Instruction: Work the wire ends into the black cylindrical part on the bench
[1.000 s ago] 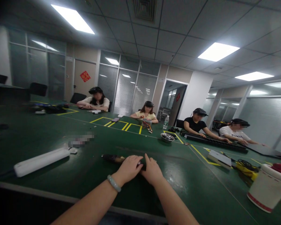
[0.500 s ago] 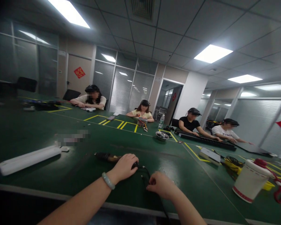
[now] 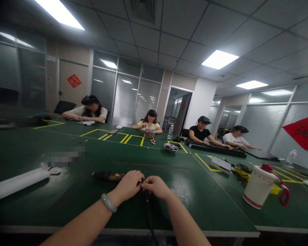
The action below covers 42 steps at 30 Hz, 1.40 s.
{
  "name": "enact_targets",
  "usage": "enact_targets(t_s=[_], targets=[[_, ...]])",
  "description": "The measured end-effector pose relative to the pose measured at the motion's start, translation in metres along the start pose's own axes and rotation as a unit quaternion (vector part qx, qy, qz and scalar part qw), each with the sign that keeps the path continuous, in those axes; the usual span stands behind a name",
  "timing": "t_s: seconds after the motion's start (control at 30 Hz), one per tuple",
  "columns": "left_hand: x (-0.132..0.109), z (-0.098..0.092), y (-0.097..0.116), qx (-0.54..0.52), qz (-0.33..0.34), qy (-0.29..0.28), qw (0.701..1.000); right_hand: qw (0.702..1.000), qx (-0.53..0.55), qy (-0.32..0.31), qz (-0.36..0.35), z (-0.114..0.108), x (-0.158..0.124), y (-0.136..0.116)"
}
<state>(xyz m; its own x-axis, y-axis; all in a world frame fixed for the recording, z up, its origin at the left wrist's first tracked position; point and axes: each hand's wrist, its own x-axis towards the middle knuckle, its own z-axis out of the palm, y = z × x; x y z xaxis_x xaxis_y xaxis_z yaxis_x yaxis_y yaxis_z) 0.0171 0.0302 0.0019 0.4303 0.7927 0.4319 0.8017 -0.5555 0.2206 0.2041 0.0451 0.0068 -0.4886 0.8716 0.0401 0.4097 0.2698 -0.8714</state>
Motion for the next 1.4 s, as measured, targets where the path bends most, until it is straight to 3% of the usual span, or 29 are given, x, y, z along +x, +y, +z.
enact_targets(t_s=[0.23,0.37,0.63,0.83,1.07,1.27,1.4], targets=[[0.001,0.000,-0.001,-0.012,0.011,0.017,1.000,0.993,0.067,0.100,-0.016,0.000,0.009,0.024],[0.001,0.000,-0.002,-0.031,0.014,0.025,0.999,0.988,0.032,0.154,-0.010,-0.002,0.005,0.032],[0.003,0.000,0.003,-0.034,0.022,0.026,0.999,0.985,-0.017,0.173,0.012,-0.002,0.002,0.035],[0.006,0.008,0.004,0.024,-0.011,0.041,0.999,0.981,-0.065,0.183,0.026,-0.001,0.002,0.038],[0.010,0.008,0.003,0.020,-0.027,0.031,0.999,0.978,-0.105,0.179,0.033,-0.002,0.002,0.043],[0.024,0.004,-0.001,0.028,-0.048,-0.012,0.998,0.979,-0.097,0.175,0.038,-0.003,0.005,0.050],[0.042,-0.002,0.000,0.050,-0.076,-0.088,0.992,0.979,-0.102,0.174,0.032,-0.004,0.006,0.053]])
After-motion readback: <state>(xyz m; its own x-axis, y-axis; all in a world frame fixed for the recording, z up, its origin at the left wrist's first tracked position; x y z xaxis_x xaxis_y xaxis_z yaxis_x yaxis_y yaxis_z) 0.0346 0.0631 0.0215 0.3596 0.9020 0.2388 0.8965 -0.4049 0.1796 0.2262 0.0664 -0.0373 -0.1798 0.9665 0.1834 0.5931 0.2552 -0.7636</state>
